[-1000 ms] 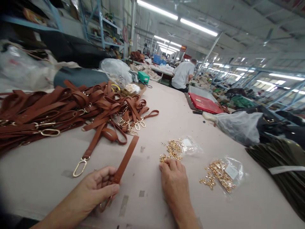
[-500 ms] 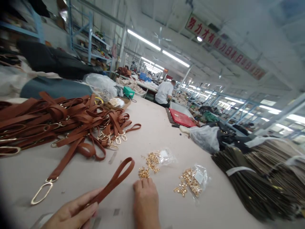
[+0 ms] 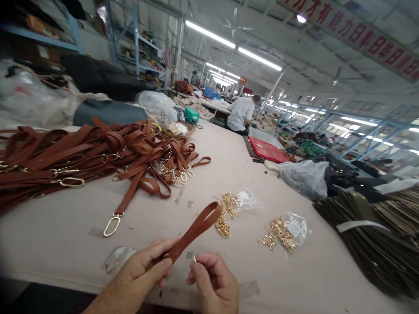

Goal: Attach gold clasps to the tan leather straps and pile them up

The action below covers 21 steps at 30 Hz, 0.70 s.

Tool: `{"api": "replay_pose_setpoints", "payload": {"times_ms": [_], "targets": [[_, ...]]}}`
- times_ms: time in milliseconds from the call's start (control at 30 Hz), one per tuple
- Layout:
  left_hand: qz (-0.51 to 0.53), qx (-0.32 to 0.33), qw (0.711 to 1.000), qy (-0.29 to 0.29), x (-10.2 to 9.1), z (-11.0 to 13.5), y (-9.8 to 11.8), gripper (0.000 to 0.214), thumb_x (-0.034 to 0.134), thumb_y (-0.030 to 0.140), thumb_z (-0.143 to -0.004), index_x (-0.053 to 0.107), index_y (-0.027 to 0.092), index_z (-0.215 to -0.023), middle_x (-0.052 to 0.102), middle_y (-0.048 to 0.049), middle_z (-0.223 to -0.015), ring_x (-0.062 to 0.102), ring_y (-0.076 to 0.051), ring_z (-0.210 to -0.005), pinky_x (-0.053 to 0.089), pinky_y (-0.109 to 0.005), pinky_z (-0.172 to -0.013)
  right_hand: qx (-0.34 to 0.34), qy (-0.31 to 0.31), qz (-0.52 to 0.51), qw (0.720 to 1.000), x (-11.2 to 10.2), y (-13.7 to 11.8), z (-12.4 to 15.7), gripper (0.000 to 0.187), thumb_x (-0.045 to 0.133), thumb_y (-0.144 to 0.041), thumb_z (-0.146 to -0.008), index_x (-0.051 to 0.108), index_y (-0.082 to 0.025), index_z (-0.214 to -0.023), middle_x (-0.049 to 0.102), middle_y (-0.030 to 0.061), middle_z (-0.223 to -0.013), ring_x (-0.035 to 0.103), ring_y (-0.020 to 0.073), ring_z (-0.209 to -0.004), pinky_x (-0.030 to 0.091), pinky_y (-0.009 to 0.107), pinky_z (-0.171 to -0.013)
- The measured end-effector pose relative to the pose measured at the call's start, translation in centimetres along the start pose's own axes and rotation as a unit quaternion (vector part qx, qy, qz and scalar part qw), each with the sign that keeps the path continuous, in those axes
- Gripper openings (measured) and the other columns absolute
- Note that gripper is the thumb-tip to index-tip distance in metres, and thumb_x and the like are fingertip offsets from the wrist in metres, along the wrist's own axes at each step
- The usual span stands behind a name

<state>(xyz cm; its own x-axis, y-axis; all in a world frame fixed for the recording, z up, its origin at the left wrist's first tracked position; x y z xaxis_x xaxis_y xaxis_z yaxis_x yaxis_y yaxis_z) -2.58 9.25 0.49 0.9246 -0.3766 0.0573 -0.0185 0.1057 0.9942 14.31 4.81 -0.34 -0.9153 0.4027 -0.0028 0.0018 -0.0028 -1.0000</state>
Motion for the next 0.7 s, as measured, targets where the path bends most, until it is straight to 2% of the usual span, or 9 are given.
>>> {"api": "replay_pose_setpoints", "payload": {"times_ms": [100, 200, 300, 467, 633, 700], "targets": [[-0.031, 0.021, 0.999, -0.033, 0.9, 0.3, 0.5, 0.033, 0.051, 0.023, -0.089, 0.071, 0.022, -0.115, 0.059, 0.0008, -0.083, 0.056, -0.014, -0.069, 0.048, -0.022, -0.066, 0.008, -0.025, -0.032, 0.999, 1.8, -0.2, 1.0, 0.031, 0.078, -0.05, -0.072, 0.071, -0.02, -0.075, 0.066, -0.001, -0.055, 0.06, 0.0132, -0.052, 0.05, 0.023, -0.056], [-0.036, 0.015, 0.998, -0.047, 1.2, 0.6, 0.8, 0.031, 0.05, 0.023, -0.091, 0.071, 0.023, -0.114, 0.064, -0.0004, -0.087, 0.059, -0.015, -0.073, 0.049, -0.021, -0.065, 0.006, -0.051, -0.022, 0.998, 2.5, -0.1, 1.2, 0.029, 0.077, -0.049, -0.074, 0.073, -0.02, -0.074, 0.065, -0.0012, -0.057, 0.059, 0.0125, -0.055, 0.048, 0.022, -0.057], [-0.05, 0.022, 0.997, -0.045, 1.2, 0.9, 1.0, 0.031, 0.05, 0.021, -0.092, 0.07, 0.026, -0.115, 0.067, 0.0001, -0.089, 0.061, -0.015, -0.076, 0.05, -0.02, -0.067, 0.011, -0.061, -0.002, 0.998, 2.4, 0.0, 1.2, 0.028, 0.075, -0.048, -0.075, 0.074, -0.02, -0.076, 0.066, -0.0008, -0.061, 0.059, 0.0134, -0.06, 0.048, 0.023, -0.061], [-0.098, 0.115, 0.988, -0.018, 0.8, 1.3, 1.3, 0.032, 0.053, 0.02, -0.091, 0.072, 0.034, -0.113, 0.071, -0.0003, -0.094, 0.066, -0.019, -0.089, 0.051, -0.021, -0.083, -0.014, -0.061, 0.023, 0.998, 2.3, -0.1, 1.6, 0.028, 0.072, -0.047, -0.078, 0.071, -0.019, -0.076, 0.067, -0.0006, -0.065, 0.058, 0.0132, -0.062, 0.046, 0.023, -0.063], [-0.127, 0.17, 0.977, -0.021, 1.0, 1.1, 0.1, 0.034, 0.055, 0.025, -0.093, 0.069, 0.039, -0.121, 0.073, -0.0022, -0.102, 0.067, -0.022, -0.097, 0.052, -0.021, -0.087, -0.023, -0.03, -0.056, 0.998, 2.2, 1.4, 1.8, 0.03, 0.072, -0.048, -0.079, 0.06, -0.02, -0.079, 0.066, -0.0003, -0.073, 0.058, 0.0134, -0.063, 0.048, 0.025, -0.061], [-0.12, 0.19, 0.975, -0.002, 1.0, 1.1, -0.3, 0.036, 0.055, 0.026, -0.093, 0.068, 0.042, -0.122, 0.074, -0.0012, -0.102, 0.067, -0.022, -0.096, 0.052, -0.021, -0.086, -0.042, -0.01, -0.059, 0.997, 1.8, 1.7, 1.8, 0.03, 0.071, -0.047, -0.079, 0.056, -0.021, -0.08, 0.066, 0.0003, -0.077, 0.059, 0.0146, -0.067, 0.049, 0.027, -0.063]]}}
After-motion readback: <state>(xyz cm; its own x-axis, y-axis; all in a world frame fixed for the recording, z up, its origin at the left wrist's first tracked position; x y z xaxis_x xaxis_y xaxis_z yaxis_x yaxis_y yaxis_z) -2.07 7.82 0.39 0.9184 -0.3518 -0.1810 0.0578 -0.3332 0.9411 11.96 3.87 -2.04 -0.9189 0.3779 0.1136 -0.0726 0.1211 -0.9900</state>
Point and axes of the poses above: each hand's wrist, its own z-axis away from the middle knuckle, its own x-axis out of the palm, y = z × x, the point moved 8 cm from there along -z, towards the middle knuckle
